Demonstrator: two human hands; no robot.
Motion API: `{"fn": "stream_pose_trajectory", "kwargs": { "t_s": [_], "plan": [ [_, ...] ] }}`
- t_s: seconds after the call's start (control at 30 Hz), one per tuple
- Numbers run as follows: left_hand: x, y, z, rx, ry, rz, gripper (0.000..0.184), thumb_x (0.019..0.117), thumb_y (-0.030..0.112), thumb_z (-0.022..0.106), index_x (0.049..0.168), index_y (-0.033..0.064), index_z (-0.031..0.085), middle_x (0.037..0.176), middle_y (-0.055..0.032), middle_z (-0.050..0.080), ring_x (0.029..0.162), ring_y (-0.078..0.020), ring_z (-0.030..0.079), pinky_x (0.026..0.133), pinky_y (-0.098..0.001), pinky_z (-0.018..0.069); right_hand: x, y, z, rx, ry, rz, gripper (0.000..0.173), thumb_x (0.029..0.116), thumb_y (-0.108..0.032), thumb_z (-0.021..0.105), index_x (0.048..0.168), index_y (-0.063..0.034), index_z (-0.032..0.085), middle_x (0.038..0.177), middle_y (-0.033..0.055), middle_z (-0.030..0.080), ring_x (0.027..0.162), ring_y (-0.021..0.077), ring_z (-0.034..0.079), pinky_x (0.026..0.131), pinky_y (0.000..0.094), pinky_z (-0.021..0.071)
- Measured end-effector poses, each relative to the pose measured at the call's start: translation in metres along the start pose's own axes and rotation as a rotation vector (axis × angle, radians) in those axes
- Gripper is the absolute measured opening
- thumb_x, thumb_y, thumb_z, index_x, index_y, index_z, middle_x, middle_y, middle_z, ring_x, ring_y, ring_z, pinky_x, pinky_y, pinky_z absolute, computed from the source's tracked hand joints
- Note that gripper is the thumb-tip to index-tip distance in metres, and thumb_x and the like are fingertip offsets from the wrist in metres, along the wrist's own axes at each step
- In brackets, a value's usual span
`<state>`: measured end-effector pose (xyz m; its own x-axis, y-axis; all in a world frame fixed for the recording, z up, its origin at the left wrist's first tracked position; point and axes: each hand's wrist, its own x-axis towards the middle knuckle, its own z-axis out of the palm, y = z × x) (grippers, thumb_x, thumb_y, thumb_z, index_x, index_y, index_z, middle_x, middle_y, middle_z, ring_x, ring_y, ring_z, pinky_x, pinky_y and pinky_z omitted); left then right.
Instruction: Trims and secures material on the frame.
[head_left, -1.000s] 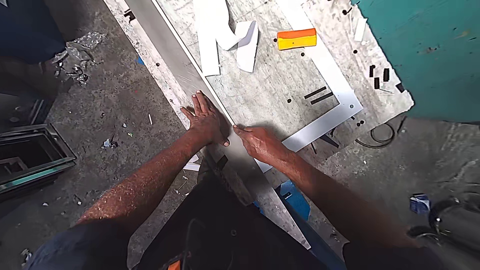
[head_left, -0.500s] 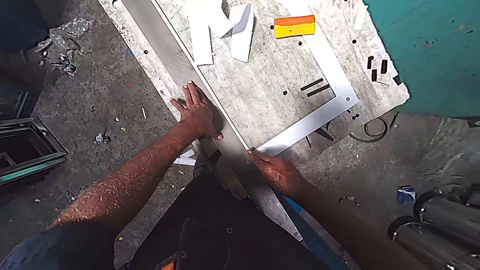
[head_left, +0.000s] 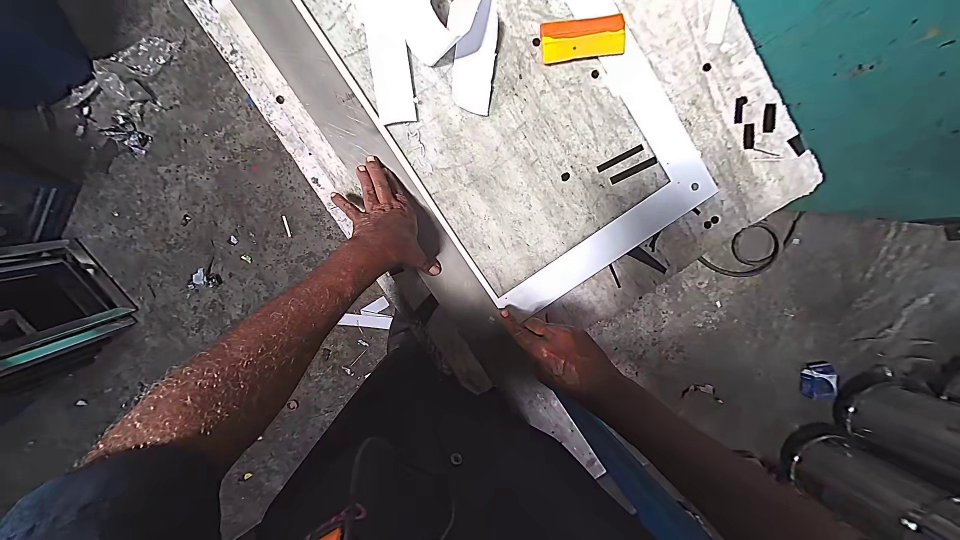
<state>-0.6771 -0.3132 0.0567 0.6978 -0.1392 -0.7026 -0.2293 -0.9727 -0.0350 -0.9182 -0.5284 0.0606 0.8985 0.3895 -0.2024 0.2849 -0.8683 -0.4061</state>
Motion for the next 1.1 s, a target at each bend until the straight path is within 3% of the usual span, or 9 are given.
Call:
{"fn": "stream_pose_trajectory", "kwargs": {
  "t_s": [0.1,0.2,0.37,0.47,0.53,0.6,0.77,0.9,1.1],
  "plan": [
    [0.001,-0.002,0.0,0.011,-0.006,0.005,0.173,0.0404,0.077,0.09,0.16,-0.0073,-0.002,0.163,-0.0306,-0.029,0.154,-0.0481,-0.019,0.113,-0.0823,0.0033,0.0,0.001,-0.002,0.021,0.016,0.021,0.044,0.097,-0.005,0.05,0.139,-0.0094,0.065,0.084,0.0157,0.07,0.062,0.0309,0.068,0.052,0.0436,0.0553],
    [0.001,0.0,-0.001,0.023,0.01,0.003,0.173,0.0416,0.076,0.091,0.16,-0.0072,-0.004,0.163,-0.0316,-0.027,0.155,-0.0487,-0.017,0.114,-0.0815,0.0061,-0.002,-0.007,-0.025,0.191,0.266,0.187,0.041,0.1048,-0.018,0.051,0.143,-0.0153,0.063,0.085,0.0118,0.072,0.067,0.0241,0.069,0.059,0.0402,0.0573],
    [0.001,0.001,0.003,0.087,0.037,-0.013,0.174,0.0392,0.079,0.089,0.16,-0.0068,-0.002,0.164,-0.032,-0.024,0.155,-0.0495,-0.012,0.114,-0.0808,0.0089,-0.02,-0.024,-0.03,0.615,0.596,0.423,0.036,0.106,-0.024,0.055,0.135,-0.0055,0.067,0.097,0.0036,0.076,0.082,0.007,0.072,0.077,0.0256,0.0623],
    [0.003,-0.007,0.01,0.1,0.094,0.012,0.178,0.0349,0.085,0.086,0.161,-0.0064,-0.001,0.165,-0.0309,-0.022,0.156,-0.0482,-0.009,0.115,-0.08,0.0065,-0.036,-0.031,0.002,0.79,0.566,0.583,0.038,0.107,-0.03,0.051,0.131,-0.0032,0.063,0.099,0.0034,0.072,0.081,0.0086,0.071,0.074,0.0286,0.0634],
    [0.001,-0.013,0.011,0.122,0.11,0.033,0.178,0.0357,0.089,0.081,0.16,-0.0066,-0.002,0.166,-0.0309,-0.019,0.157,-0.0469,-0.008,0.116,-0.0786,0.0056,-0.045,-0.045,0.02,0.703,0.473,0.665,0.053,0.1021,-0.046,0.057,0.134,-0.0048,0.061,0.106,0.0084,0.07,0.087,0.0153,0.068,0.078,0.0372,0.059],
    [-0.003,-0.02,0.009,0.151,0.15,0.075,0.178,0.0362,0.098,0.072,0.16,-0.0076,0.0,0.167,-0.0314,-0.012,0.157,-0.0458,-0.005,0.117,-0.0771,0.004,-0.046,-0.061,0.038,0.49,0.498,0.695,0.054,0.0954,-0.054,0.065,0.123,-0.0079,0.068,0.1,0.0121,0.071,0.079,0.0243,0.069,0.067,0.045,0.0578],
    [0.021,-0.076,0.012,0.264,0.519,0.526,0.154,0.0517,0.109,0.039,0.156,-0.0051,0.033,0.161,-0.0312,0.031,0.152,-0.0507,0.022,0.115,-0.0802,0.0125,-0.035,-0.091,0.064,0.324,0.518,0.815,0.047,0.0924,-0.045,0.07,0.134,-0.0234,0.068,0.103,0.012,0.068,0.072,0.0246,0.068,0.054,0.0417,0.0551],
    [0.081,-0.132,-0.026,0.177,0.546,0.876,0.121,0.0672,0.096,0.054,0.154,0.0128,0.045,0.159,-0.0207,0.042,0.151,-0.0452,0.031,0.117,-0.0773,0.0129,-0.022,-0.105,0.078,0.334,0.523,0.92,0.052,0.0936,-0.044,0.069,0.14,-0.0205,0.064,0.105,0.0141,0.068,0.075,0.0261,0.068,0.057,0.0427,0.0554],
    [0.158,-0.164,-0.058,0.131,0.559,1.149,0.111,0.0708,0.09,0.059,0.151,0.0146,0.05,0.152,-0.0255,0.048,0.147,-0.0441,0.038,0.12,-0.0707,0.0139,-0.009,-0.113,0.079,0.252,0.487,1.024,0.064,0.0918,-0.06,0.065,0.144,-0.0245,0.061,0.105,0.0113,0.07,0.076,0.0256,0.069,0.056,0.0428,0.0544]
  ]
}}
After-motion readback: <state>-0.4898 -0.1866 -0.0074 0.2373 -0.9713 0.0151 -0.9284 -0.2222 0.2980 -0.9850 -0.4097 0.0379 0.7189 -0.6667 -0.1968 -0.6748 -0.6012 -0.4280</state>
